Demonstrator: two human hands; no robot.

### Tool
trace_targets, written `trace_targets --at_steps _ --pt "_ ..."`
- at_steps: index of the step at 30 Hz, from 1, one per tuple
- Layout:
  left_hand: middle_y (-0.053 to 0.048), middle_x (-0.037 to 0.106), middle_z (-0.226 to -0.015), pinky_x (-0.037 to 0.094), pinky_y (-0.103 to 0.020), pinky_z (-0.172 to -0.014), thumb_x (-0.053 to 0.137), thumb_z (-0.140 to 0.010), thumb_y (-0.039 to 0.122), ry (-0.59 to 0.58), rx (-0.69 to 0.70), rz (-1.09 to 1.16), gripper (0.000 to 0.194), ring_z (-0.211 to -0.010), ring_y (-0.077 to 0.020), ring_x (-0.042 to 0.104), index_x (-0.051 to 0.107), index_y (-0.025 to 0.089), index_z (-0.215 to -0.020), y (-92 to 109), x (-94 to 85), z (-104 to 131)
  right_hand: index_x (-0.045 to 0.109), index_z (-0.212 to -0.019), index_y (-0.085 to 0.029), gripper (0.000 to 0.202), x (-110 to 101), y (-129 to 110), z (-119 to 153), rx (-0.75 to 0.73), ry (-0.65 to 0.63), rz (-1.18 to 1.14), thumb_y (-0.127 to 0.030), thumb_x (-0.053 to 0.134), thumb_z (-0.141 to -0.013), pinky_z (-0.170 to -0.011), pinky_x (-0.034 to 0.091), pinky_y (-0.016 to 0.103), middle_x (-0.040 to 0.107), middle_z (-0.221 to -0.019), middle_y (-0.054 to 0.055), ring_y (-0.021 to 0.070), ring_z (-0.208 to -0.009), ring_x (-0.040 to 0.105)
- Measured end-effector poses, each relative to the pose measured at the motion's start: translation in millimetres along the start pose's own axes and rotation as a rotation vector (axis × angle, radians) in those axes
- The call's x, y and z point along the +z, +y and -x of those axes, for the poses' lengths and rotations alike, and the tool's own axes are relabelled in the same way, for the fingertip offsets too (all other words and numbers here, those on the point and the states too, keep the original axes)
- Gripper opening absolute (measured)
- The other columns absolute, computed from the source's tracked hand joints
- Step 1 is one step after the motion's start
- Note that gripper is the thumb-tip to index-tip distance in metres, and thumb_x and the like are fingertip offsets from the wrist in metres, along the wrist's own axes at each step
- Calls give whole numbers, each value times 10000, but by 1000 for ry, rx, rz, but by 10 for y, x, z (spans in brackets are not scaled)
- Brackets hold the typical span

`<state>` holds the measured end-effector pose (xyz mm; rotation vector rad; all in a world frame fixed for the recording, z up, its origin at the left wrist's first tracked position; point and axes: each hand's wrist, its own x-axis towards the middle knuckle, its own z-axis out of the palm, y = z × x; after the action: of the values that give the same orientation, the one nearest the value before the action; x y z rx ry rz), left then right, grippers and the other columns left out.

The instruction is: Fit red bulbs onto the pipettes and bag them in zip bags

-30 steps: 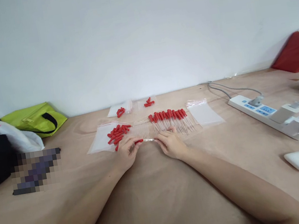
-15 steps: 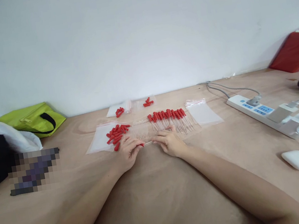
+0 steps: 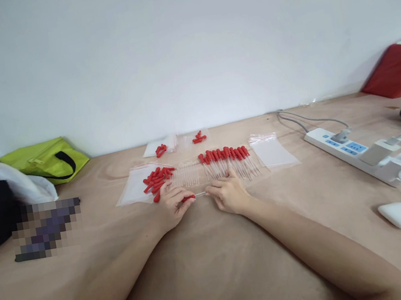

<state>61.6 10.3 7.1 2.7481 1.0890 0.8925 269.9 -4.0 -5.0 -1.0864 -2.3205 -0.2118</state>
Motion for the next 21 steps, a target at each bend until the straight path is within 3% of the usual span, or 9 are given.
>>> trace_targets --at_steps 21 --pt "0 672 -776 182 -455 -991 484 -818 254 -67 49 -24 131 -787 -163 586 609 225 -792 10 8 -11 639 -763 -186 263 105 -62 -9 -15 -26 -22 -218 393 -849 -637 171 302 621 -659 17 110 -583 461"
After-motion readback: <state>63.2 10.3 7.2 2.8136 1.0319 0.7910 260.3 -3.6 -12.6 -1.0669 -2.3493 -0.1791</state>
